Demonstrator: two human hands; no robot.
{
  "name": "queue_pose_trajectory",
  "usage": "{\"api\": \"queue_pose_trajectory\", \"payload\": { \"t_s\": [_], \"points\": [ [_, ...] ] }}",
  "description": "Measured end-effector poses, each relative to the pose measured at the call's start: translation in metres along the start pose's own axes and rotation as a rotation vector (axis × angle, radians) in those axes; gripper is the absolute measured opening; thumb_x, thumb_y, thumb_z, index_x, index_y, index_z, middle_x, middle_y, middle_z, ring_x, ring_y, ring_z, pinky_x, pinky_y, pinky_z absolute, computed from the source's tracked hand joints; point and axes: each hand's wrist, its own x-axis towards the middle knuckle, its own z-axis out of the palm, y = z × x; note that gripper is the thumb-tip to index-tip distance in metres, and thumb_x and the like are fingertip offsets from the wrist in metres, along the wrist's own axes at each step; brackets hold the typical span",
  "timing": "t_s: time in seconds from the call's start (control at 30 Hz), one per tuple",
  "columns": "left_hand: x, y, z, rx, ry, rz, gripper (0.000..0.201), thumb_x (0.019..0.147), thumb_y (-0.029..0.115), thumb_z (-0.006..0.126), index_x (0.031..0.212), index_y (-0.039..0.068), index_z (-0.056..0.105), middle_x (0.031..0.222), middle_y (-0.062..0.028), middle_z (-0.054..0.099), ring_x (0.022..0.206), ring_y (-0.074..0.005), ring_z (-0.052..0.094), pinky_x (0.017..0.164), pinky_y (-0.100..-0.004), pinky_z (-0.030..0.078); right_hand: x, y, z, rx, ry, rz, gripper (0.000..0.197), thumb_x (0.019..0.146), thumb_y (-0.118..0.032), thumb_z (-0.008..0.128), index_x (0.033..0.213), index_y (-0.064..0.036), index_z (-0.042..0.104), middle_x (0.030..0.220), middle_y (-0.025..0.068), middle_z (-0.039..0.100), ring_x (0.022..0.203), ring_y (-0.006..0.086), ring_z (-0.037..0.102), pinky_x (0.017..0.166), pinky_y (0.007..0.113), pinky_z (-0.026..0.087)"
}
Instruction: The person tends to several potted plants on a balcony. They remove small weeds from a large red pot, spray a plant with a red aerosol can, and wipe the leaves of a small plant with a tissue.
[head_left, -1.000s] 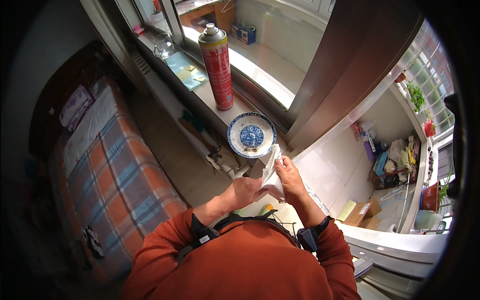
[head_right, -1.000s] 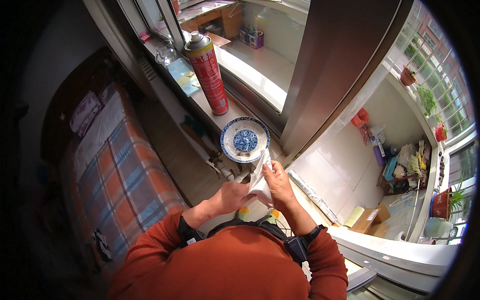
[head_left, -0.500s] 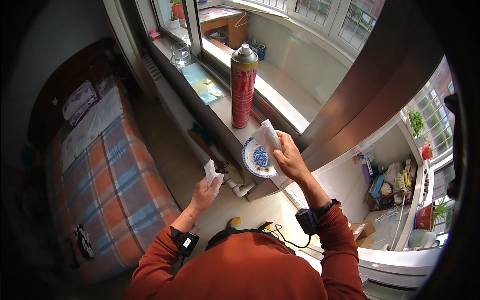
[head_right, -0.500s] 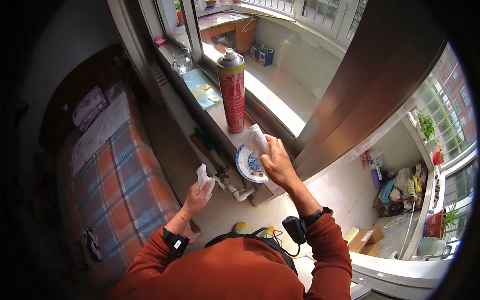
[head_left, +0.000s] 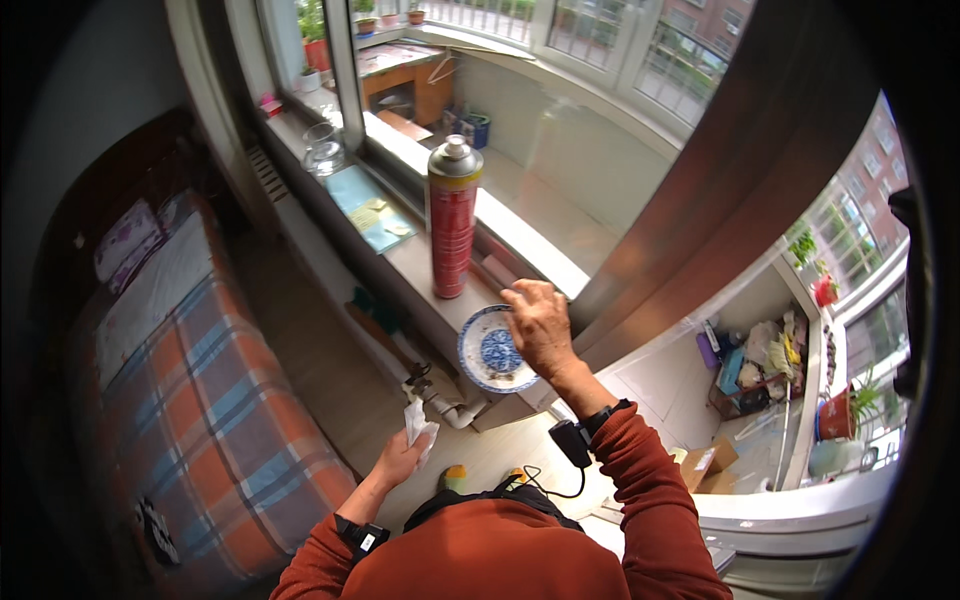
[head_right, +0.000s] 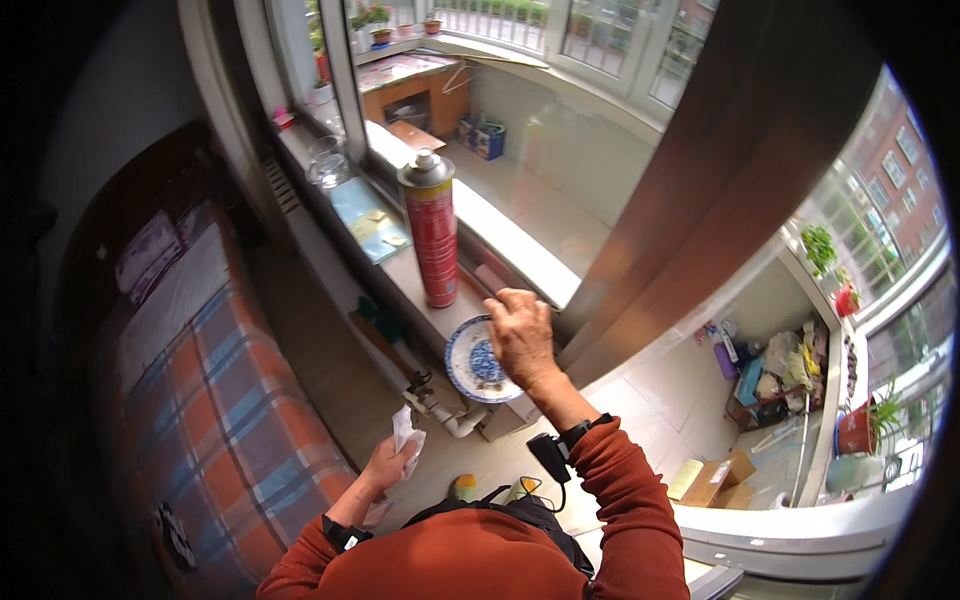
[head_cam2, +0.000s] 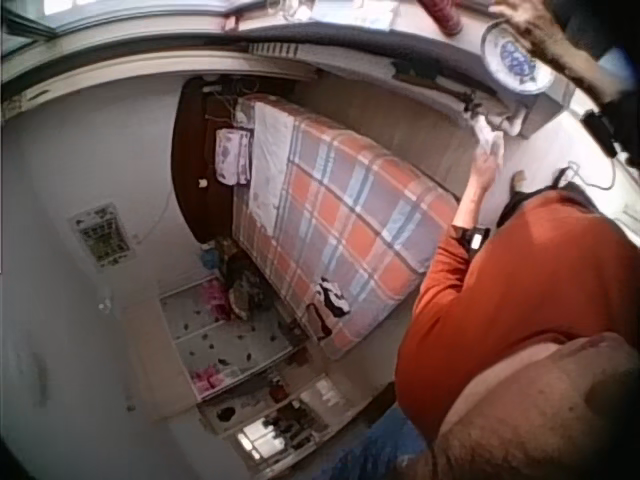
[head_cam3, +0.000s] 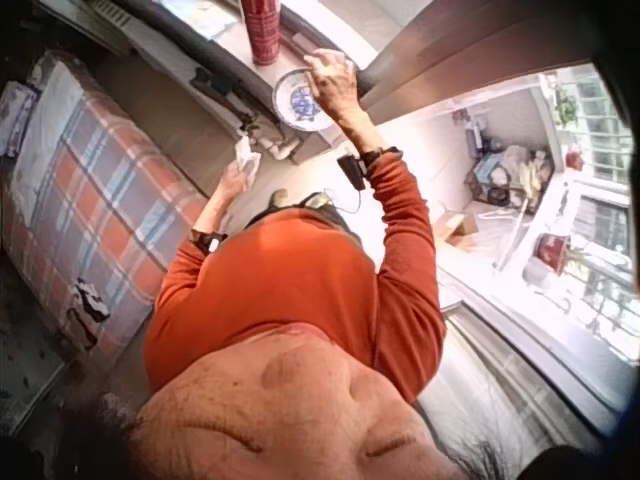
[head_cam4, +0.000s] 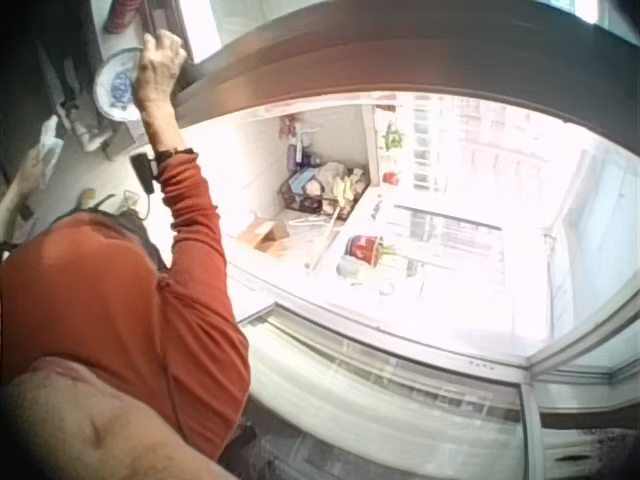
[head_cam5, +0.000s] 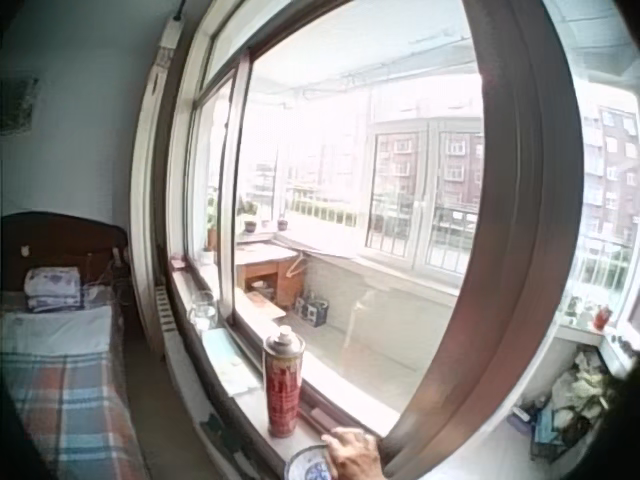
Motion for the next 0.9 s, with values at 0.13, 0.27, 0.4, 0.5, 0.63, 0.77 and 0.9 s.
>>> {"api": "queue_pose_trajectory", "payload": {
  "t_s": [0.13,0.27,0.4,0.5,0.63,0.77,0.9],
  "points": [
    [0.010,-0.007,0.025,0.033,-0.561,-0.323,0.032,0.094,0.032,0.057,0.115,0.008,0.061,0.074,0.0025,0.058,0.062,-0.0089,0.054,0.054,-0.0252,0.042,-0.042,-0.004,-0.050,0.919,-0.505,0.160,0.027,0.086,-0.019,0.066,0.108,-0.0034,0.064,0.098,0.0136,0.065,0.085,0.0256,0.063,0.074,0.036,0.051],
    [0.030,-0.013,0.072,0.143,-0.821,-0.360,0.037,0.093,0.035,0.059,0.120,0.009,0.060,0.088,0.0016,0.061,0.073,-0.0096,0.056,0.061,-0.0261,0.045,-0.105,0.026,-0.096,1.271,-0.910,0.394,0.032,0.093,-0.031,0.061,0.110,-0.0036,0.066,0.085,0.0020,0.066,0.077,0.0097,0.059,0.070,0.026,0.049],
    [0.058,-0.017,0.139,0.040,-0.918,-0.318,0.037,0.093,0.035,0.059,0.120,0.009,0.060,0.091,0.0017,0.061,0.077,-0.0097,0.055,0.065,-0.0264,0.044,-0.161,0.083,-0.121,1.129,-0.897,0.680,0.030,0.093,-0.027,0.063,0.115,-0.0064,0.066,0.093,0.0014,0.068,0.084,0.0097,0.060,0.075,0.025,0.050],
    [0.086,-0.003,0.200,0.173,-0.985,-0.365,0.038,0.095,0.036,0.055,0.122,0.009,0.058,0.093,0.0000,0.061,0.075,-0.0103,0.054,0.061,-0.0276,0.043,-0.198,0.129,-0.134,1.217,-0.693,0.718,0.030,0.090,-0.026,0.064,0.112,-0.0061,0.067,0.090,0.0028,0.067,0.078,0.0103,0.059,0.071,0.026,0.049],
    [0.105,0.043,0.300,0.192,-0.938,-0.266,0.039,0.096,0.037,0.055,0.123,0.009,0.056,0.100,-0.0005,0.060,0.081,-0.0105,0.055,0.064,-0.0277,0.045,-0.236,0.195,-0.154,1.192,-0.653,0.677,0.035,0.088,-0.029,0.066,0.114,-0.0065,0.065,0.095,0.0043,0.066,0.081,0.0117,0.058,0.074,0.027,0.048],
    [0.140,0.102,0.393,0.267,-0.988,-0.147,0.043,0.096,0.036,0.055,0.128,0.009,0.052,0.107,-0.0021,0.059,0.092,-0.0118,0.056,0.074,-0.0286,0.047,-0.271,0.248,-0.178,0.951,-0.553,0.569,0.042,0.084,-0.032,0.069,0.118,-0.0080,0.062,0.101,0.0078,0.060,0.082,0.0168,0.058,0.073,0.031,0.049],
    [0.161,0.166,0.469,0.051,-1.077,-0.097,0.050,0.097,0.024,0.054,0.140,0.008,0.035,0.124,-0.0063,0.054,0.112,-0.0147,0.052,0.093,-0.0316,0.045,-0.295,0.299,-0.207,0.714,-0.418,0.605,0.043,0.080,-0.029,0.072,0.115,-0.0078,0.061,0.102,0.0115,0.057,0.083,0.0226,0.060,0.073,0.035,0.050]
  ]
}}
